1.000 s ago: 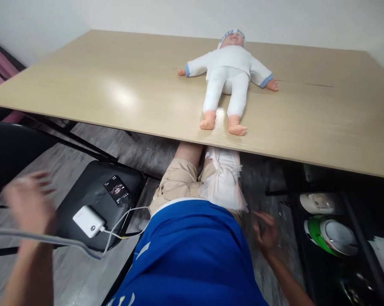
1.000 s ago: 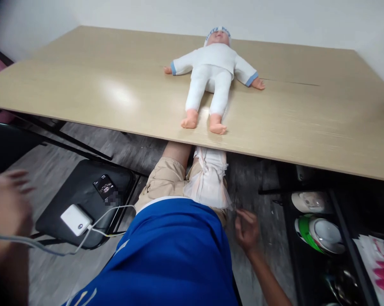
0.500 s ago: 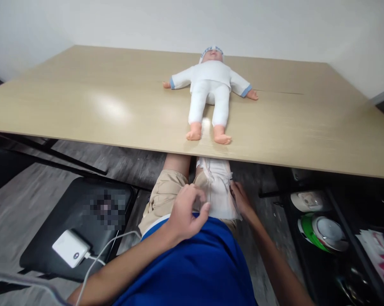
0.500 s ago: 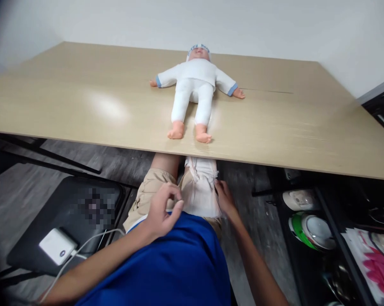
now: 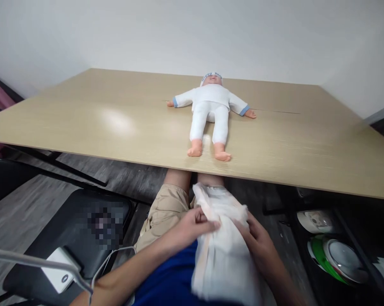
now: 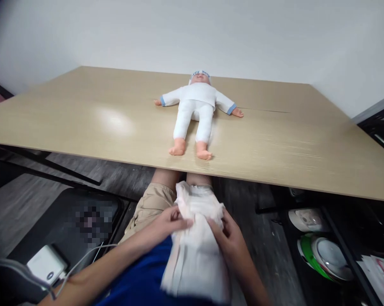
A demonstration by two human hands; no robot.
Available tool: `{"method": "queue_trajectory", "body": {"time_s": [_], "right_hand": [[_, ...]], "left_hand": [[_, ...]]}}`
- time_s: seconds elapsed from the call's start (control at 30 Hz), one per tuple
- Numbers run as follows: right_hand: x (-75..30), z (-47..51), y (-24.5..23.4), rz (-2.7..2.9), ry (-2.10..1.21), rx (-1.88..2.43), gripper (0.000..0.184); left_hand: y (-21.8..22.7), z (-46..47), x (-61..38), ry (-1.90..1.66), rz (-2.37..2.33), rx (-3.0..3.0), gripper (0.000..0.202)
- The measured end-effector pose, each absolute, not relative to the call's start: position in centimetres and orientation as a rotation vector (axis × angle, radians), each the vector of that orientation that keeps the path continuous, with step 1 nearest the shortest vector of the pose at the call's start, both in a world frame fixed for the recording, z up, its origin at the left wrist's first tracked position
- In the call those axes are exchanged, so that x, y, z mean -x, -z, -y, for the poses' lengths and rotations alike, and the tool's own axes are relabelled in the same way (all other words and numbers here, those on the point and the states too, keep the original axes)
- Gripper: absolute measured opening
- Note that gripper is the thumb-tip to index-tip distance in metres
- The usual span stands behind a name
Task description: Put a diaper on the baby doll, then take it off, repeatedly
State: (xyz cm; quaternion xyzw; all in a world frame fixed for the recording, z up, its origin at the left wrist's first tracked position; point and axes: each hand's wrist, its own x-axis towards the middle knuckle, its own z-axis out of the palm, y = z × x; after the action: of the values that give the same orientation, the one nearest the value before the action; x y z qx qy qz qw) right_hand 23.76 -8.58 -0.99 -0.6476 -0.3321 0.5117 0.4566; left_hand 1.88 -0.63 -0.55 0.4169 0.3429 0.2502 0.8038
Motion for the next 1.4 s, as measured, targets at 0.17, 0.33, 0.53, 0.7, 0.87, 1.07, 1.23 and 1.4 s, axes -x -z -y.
{"method": "queue_trajectory", "body": {"time_s": [0.17, 0.33, 0.53, 0.7, 0.87, 1.07, 1.23, 1.4], "right_hand": [[-21.7, 13.4, -5.5, 0.862, -1.176, 1.552, 0.066], [-18.3, 8.1, -6.0, 0.886, -1.088, 1.397, 0.065], [-17.5, 3.9, -1.8, 0.851, -1.217, 1.305, 0.057], [-19.2, 4.6, 1.4, 0.943, -1.051, 1.472, 0.052], [-20.4, 5.5, 0.3, 1.204, -0.321, 1.498, 0.042], [-19.5, 0.5, -3.9, 1.852, -0.103, 1.336, 0.047], [-19.0, -3.6, -2.9, 2.078, -0.233, 1.417, 0.051], [-18.9, -3.9, -1.2, 2.117, -0.186, 1.466, 0.066]], "left_hand": [[-5.0, 6.0, 1.6, -0.627, -0.728, -1.111, 0.05], [-5.2, 3.3, 0.7, -0.878, -0.803, -1.109, 0.065], [-1.4, -0.7, -0.1, -0.937, -0.854, -0.938, 0.054], [1.1, -0.9, -0.1, -0.904, -0.889, -0.879, 0.053], [1.6, -0.1, -0.3, -0.88, -1.005, -0.917, 0.056], [0.2, 0.1, -0.4, -0.825, -0.908, -1.059, 0.056], [-1.2, -1.0, 2.1, -0.548, -0.966, -1.384, 0.053], [-4.8, -5.1, 7.0, -0.3, -0.92, -1.755, 0.033]]}}
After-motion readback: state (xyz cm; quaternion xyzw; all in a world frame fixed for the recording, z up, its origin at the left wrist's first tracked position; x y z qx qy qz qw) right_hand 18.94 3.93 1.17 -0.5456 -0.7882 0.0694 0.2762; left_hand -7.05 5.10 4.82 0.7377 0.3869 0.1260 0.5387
